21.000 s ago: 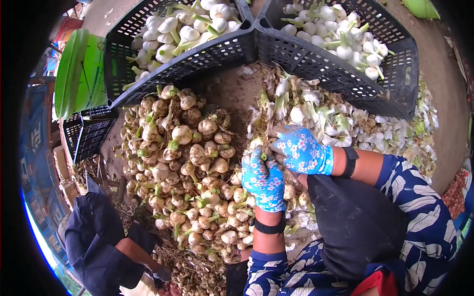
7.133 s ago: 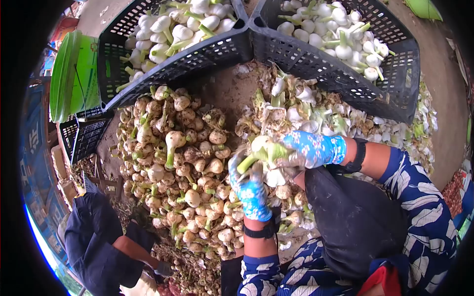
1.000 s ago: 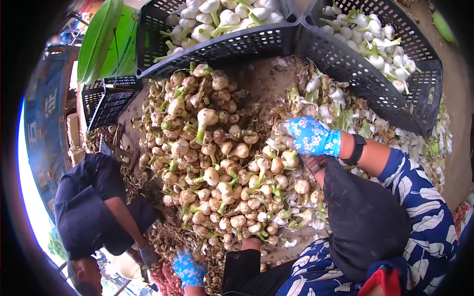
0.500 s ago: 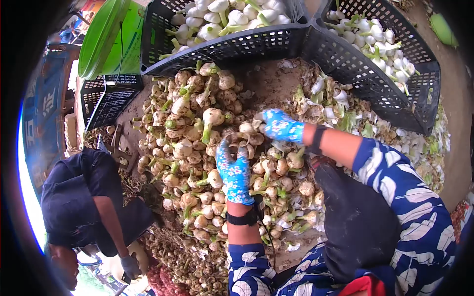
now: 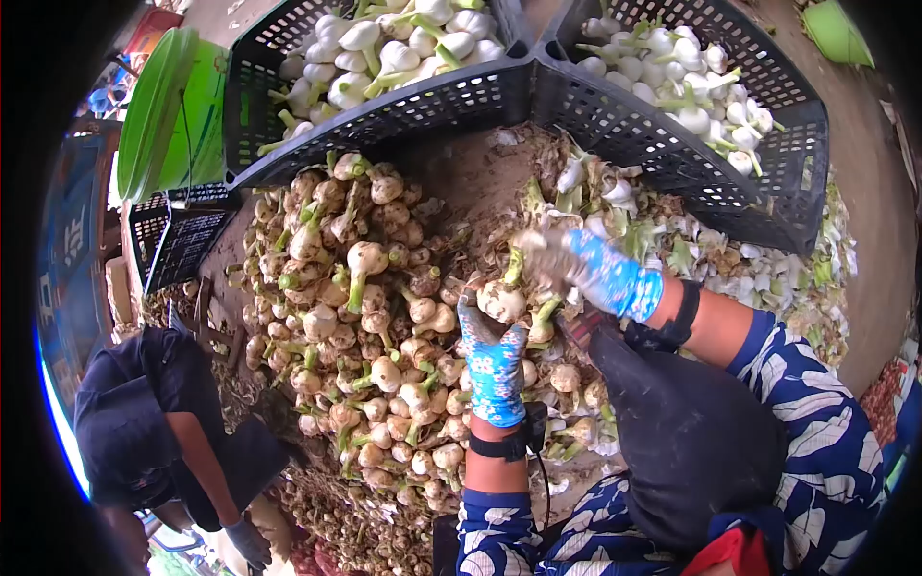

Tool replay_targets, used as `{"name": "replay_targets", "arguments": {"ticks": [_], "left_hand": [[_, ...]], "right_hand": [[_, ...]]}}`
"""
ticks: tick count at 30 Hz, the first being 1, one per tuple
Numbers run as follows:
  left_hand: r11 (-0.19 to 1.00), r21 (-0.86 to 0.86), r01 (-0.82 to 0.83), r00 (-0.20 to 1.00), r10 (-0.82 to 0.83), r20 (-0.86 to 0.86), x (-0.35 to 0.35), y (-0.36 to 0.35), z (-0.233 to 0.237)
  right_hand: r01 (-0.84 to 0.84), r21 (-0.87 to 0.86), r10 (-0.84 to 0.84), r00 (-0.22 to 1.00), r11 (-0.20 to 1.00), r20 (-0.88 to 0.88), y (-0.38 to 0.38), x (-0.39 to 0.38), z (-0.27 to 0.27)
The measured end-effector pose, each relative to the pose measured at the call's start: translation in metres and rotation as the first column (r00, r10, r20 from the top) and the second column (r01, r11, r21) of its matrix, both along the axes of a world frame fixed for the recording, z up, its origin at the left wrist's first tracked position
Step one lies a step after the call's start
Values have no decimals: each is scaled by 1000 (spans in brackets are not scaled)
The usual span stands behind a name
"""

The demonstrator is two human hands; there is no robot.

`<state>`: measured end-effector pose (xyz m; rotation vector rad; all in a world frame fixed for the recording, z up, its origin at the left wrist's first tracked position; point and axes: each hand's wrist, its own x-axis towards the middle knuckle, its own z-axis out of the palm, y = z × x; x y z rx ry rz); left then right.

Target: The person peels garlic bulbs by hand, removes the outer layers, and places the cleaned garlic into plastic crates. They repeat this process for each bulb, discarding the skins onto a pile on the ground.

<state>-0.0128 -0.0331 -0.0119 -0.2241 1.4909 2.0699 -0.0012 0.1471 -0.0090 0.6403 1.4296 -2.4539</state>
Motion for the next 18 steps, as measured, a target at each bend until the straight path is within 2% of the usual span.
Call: {"name": "replay_targets", "arguments": {"ticks": [1,2,3,5,6,8,9,10,11,12,13,15,16,17,18], "left_hand": [[999,-37,29,999,-29,-19,2,5,-2],[972,-223,75,979,-114,-171,4,11,-2],[962,-267,55,979,-105,-176,9,14,0],[980,-191,59,930,-124,-345,10,18,-1],[951,-307,45,910,-165,-379,10,19,-4],[936,-353,18,882,-181,-435,12,16,-10],[921,-389,-15,849,-194,-491,11,19,-10],[949,-315,-26,875,-130,-466,11,23,-4],[948,-316,-21,876,-135,-462,12,25,-4],[957,-290,-32,877,-112,-467,12,25,-3],[964,-262,-45,877,-88,-473,11,26,-3],[974,-224,-21,906,-76,-416,8,25,3],[984,-177,-4,922,-65,-382,7,26,6],[992,-129,9,937,-53,-346,6,26,8],[993,-118,-19,941,-22,-337,6,26,13]], "right_hand": [[-129,291,135,991,948,-1,-1,4,-1],[-240,554,262,964,797,40,-1,6,-2],[-315,686,337,935,656,108,6,1,8],[-123,631,217,973,766,-74,6,4,-13],[-121,630,214,974,767,-73,10,5,-13],[-319,744,447,894,588,30,18,7,-12],[-316,744,443,896,589,30,18,8,-17],[-107,809,414,893,578,-178,17,9,-26],[109,822,391,840,560,-377,16,12,-32],[-106,745,425,869,659,-252,23,12,-22],[-104,745,422,871,659,-252,27,13,-27],[40,857,620,674,514,-403,33,15,-33],[208,870,675,560,447,-481,35,13,-29],[207,872,675,562,445,-478,36,15,-26],[111,866,636,634,487,-439,35,16,-24]]}}
